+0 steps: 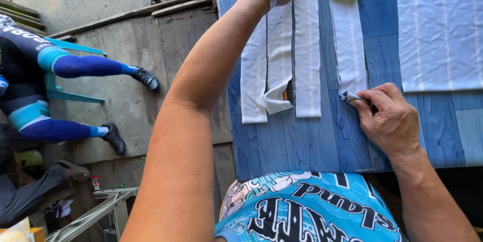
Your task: Cutting white fabric into multiple thin strips using scissors on a marked table.
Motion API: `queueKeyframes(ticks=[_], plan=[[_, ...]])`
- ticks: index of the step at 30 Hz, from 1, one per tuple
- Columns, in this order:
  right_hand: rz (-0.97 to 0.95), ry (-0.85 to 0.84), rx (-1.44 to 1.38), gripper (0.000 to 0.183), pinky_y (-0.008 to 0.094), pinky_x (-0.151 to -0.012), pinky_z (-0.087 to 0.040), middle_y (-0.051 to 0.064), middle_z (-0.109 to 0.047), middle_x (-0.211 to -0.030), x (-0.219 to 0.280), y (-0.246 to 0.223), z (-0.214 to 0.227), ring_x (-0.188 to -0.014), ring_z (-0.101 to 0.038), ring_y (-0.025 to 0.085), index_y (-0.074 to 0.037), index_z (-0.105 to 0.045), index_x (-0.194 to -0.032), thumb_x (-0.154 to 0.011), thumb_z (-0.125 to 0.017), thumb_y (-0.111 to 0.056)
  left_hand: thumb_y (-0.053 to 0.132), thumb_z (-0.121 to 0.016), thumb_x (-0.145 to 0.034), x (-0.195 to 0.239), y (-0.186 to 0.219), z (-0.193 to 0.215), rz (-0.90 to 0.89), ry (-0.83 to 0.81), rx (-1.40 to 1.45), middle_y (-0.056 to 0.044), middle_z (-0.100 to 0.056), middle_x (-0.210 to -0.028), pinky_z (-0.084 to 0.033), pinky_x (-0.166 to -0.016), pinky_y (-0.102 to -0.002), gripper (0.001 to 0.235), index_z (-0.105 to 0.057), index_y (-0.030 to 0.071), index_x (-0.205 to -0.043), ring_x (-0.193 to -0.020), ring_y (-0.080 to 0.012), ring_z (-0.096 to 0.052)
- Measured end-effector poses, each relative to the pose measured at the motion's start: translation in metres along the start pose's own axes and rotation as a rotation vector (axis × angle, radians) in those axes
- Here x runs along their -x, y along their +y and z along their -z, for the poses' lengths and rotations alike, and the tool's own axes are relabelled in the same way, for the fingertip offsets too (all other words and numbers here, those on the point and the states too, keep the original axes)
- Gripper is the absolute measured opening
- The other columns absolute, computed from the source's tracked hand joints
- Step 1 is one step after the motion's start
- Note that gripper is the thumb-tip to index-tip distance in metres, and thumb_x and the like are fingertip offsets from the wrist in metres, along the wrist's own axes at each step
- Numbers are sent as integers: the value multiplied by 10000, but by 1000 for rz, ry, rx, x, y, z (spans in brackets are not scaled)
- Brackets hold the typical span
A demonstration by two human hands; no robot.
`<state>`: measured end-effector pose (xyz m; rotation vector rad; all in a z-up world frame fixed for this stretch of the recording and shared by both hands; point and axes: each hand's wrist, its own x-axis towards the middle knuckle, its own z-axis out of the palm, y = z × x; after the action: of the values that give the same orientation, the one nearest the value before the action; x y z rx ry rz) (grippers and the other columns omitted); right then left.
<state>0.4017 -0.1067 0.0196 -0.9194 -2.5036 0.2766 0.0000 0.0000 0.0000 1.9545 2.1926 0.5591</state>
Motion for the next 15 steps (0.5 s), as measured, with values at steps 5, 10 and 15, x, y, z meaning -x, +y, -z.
queueKeyframes(ticks=[5, 10, 15], plan=[[-14, -27, -18, 185, 360, -604, -540, 32, -663, -1020, -2, -1, 2, -811, -665, 205, -102, -771, -1038, -1006, -772, -284, 220, -760, -864, 3, 27, -5, -112, 134, -19, 1, -678, -1099, -457, -731, -373, 267, -707, 261, -1121, -924, -223, -605], [-131, -118, -200, 143, 295, -673, -535, 39, -668, -1034, -10, -12, 17, -755, -647, 176, -97, -784, -1024, -931, -814, -201, 307, -750, -876, -10, 59, -40, -193, 142, 37, -24, -659, -1046, -427, -708, -379, 252, -694, 266, -1118, -883, -234, -573], [-205, -108, -277, 135, 275, -627, -508, 40, -675, -999, -10, -13, 22, -717, -621, 155, -70, -797, -1014, -947, -795, -188, 278, -832, -728, -28, 66, -52, -174, 84, -17, 10, -699, -956, -433, -700, -435, 281, -712, 294, -982, -884, -264, -594]])
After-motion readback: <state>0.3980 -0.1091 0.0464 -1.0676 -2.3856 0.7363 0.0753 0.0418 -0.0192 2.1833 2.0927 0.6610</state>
